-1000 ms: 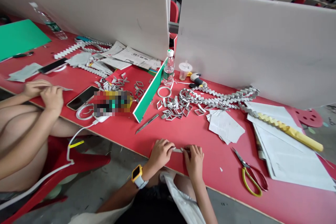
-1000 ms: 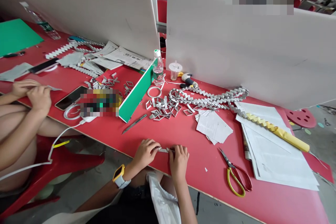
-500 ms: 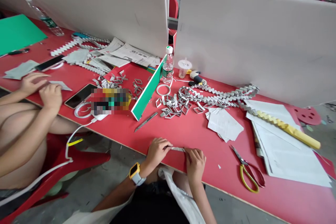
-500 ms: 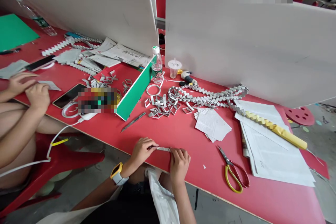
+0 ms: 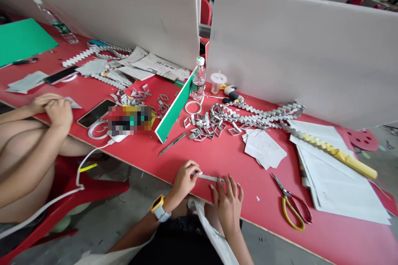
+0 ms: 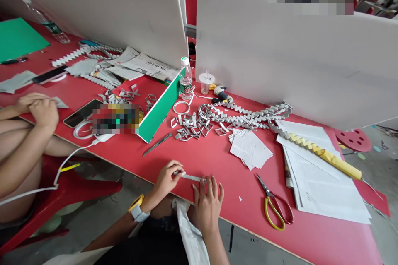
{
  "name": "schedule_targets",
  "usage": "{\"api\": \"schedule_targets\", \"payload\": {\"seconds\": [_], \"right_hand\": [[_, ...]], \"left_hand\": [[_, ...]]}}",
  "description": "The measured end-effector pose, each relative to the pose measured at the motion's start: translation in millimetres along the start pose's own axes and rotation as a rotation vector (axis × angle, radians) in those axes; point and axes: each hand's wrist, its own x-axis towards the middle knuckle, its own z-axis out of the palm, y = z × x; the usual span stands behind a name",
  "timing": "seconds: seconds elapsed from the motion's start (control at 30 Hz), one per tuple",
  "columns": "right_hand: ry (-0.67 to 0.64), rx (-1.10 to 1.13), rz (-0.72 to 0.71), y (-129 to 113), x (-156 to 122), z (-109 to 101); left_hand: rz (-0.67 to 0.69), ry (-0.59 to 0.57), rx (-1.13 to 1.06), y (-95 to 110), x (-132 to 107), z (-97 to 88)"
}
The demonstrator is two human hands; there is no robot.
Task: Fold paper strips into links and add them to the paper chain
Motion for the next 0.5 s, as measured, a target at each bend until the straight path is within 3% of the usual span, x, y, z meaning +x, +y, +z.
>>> {"api": "schedule_targets", "payload": {"seconds": [0.17, 0.5], "right_hand": [[-0.042, -0.004, -0.016, 7.4, -4.3, -0.4], [0.002, -0.038, -0.040, 15.7, -16.5, 8.0]], "left_hand": [[-0.024, 0.132, 0.101, -3.0, -3.2, 0.7], [-0.019, 0.179, 0.026, -5.8, -3.4, -9.0]]}}
